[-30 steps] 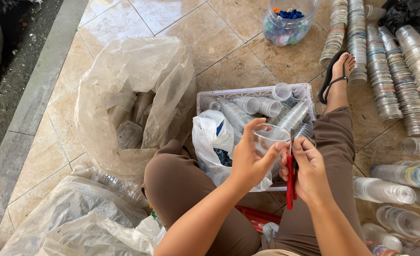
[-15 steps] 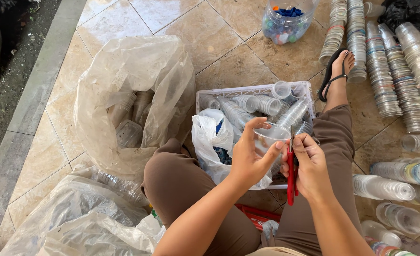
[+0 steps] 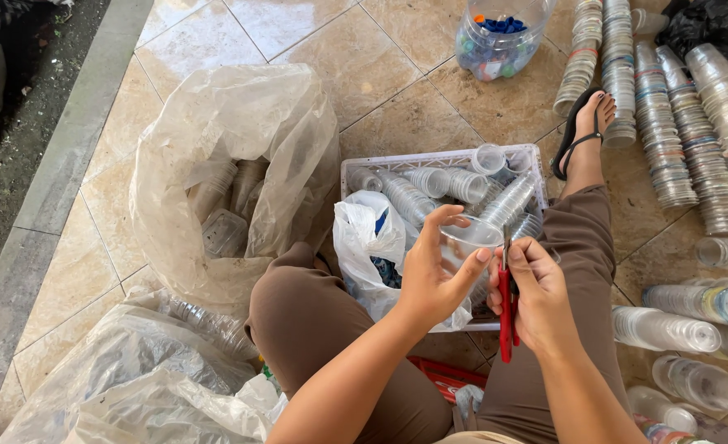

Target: The person sits on a tiled floor and uses red-handled scissors to cut the rims off clear plastic cups. They pick up cups from a white crate, trim the edges, and place the modified cups back into the crate.

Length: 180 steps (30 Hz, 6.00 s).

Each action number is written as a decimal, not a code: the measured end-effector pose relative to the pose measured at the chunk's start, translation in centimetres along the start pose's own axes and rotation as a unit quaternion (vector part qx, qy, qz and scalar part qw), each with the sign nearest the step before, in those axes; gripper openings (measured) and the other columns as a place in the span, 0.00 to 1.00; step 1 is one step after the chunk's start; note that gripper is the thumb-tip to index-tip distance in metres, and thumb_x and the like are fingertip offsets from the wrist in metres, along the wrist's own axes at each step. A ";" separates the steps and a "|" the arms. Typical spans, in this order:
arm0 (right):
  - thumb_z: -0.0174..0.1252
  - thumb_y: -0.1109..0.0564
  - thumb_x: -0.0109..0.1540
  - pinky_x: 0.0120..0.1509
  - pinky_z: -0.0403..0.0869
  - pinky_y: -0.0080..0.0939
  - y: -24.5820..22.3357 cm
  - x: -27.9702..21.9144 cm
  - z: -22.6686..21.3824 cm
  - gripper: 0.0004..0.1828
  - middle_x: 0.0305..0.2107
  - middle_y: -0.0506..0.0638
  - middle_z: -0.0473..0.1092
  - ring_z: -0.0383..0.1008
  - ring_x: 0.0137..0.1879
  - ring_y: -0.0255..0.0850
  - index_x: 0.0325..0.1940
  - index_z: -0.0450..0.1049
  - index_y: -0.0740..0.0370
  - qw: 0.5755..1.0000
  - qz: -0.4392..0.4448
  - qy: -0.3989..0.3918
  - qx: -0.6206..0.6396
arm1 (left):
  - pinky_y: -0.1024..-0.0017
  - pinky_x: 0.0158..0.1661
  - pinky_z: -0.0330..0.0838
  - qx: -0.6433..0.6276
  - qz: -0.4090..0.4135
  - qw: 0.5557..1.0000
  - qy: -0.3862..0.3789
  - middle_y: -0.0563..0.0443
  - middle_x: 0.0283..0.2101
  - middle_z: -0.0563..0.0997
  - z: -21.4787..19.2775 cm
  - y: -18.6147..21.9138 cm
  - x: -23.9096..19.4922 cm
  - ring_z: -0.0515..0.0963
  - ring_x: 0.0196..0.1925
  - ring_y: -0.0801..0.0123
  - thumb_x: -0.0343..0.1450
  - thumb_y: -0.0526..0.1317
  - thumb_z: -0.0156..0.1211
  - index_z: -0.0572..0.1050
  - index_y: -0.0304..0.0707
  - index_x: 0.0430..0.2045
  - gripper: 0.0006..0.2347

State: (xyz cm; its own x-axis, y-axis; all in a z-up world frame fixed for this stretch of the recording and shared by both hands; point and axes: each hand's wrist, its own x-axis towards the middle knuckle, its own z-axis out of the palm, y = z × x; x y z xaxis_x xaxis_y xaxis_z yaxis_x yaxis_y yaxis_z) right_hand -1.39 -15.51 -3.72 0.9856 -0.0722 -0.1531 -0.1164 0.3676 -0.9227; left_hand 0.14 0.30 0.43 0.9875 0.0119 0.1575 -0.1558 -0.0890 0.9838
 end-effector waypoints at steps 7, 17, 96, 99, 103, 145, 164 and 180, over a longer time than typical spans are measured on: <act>0.50 0.53 0.72 0.13 0.68 0.40 0.0 -0.3 0.2 0.12 0.18 0.59 0.65 0.65 0.14 0.41 0.43 0.69 0.66 1.000 0.008 -0.006 -0.002 | 0.68 0.27 0.78 -0.008 0.006 1.000 0.007 0.46 0.49 0.80 -0.2 -0.3 0.4 0.79 0.35 0.62 0.69 0.53 0.63 0.65 0.44 0.57 0.25; 0.49 0.53 0.73 0.14 0.68 0.39 -0.4 -0.5 0.5 0.12 0.19 0.58 0.65 0.65 0.14 0.41 0.44 0.69 0.66 1.000 -0.002 0.003 0.004 | 0.65 0.27 0.78 -0.007 0.023 1.000 0.007 0.45 0.49 0.80 -0.1 -0.5 0.2 0.79 0.35 0.59 0.69 0.52 0.63 0.65 0.43 0.57 0.25; 0.69 0.46 0.51 0.54 0.78 0.52 19.8 11.2 -3.9 0.31 0.41 0.58 0.80 0.80 0.53 0.54 0.58 0.78 0.54 0.770 0.159 -0.179 -0.591 | 0.71 0.37 0.79 -0.237 0.212 0.935 0.154 0.35 0.52 0.77 -4.0 -3.2 3.2 0.80 0.39 0.64 0.66 0.59 0.68 0.56 0.42 0.60 0.35; 0.68 0.55 0.53 0.13 0.61 0.32 27.2 14.2 -4.4 0.08 0.09 0.50 0.61 0.60 0.10 0.37 0.35 0.81 0.55 0.898 0.249 -0.130 -0.339 | 0.71 0.36 0.79 -0.231 0.211 0.936 0.162 0.35 0.52 0.77 -4.7 -3.4 3.1 0.80 0.39 0.64 0.66 0.60 0.68 0.56 0.42 0.59 0.35; 0.73 0.46 0.53 0.14 0.64 0.36 29.7 15.2 -14.1 0.19 0.16 0.53 0.69 0.63 0.15 0.40 0.46 0.83 0.51 0.874 0.288 -0.151 -0.362 | 0.73 0.37 0.79 -0.225 0.204 0.937 0.173 0.36 0.51 0.77 -5.7 -3.0 3.0 0.80 0.39 0.66 0.67 0.60 0.66 0.57 0.41 0.59 0.34; 0.60 0.57 0.56 0.42 0.80 0.58 16.3 6.2 -3.8 0.44 0.77 0.55 0.48 0.78 0.49 0.67 0.77 0.58 0.48 0.748 -0.007 -0.081 -0.658 | 0.71 0.35 0.78 -0.304 0.164 0.930 0.123 0.34 0.51 0.77 -5.9 -2.6 3.0 0.79 0.39 0.63 0.66 0.59 0.67 0.58 0.41 0.59 0.34; 0.63 0.47 0.52 0.45 0.75 0.46 13.2 -1.1 -2.3 0.44 0.36 0.47 0.78 0.77 0.41 0.49 0.73 0.59 0.36 0.570 0.124 -0.434 -0.687 | 0.67 0.46 0.74 -0.309 0.135 0.940 0.051 0.33 0.58 0.71 -6.8 -1.9 2.0 0.75 0.45 0.61 0.69 0.53 0.68 0.58 0.43 0.62 0.31; 0.60 0.43 0.56 0.69 0.71 0.54 4.6 2.6 -1.6 0.43 0.73 0.55 0.57 0.67 0.71 0.58 0.76 0.61 0.44 0.722 0.193 -0.125 -0.652 | 0.52 0.62 0.68 -0.108 0.287 0.951 -0.044 0.33 0.57 0.78 -7.6 0.1 2.9 0.77 0.59 0.49 0.56 0.33 0.81 0.52 0.31 0.67 0.46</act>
State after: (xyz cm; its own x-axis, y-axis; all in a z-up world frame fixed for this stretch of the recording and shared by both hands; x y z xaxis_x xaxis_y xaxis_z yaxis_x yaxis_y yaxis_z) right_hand 0.47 -15.52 -8.93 0.8214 0.0321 -0.5695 -0.2442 -0.8825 -0.4019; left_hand 2.76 7.85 1.59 0.7356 -0.0622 0.6746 -0.6612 0.1507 0.7349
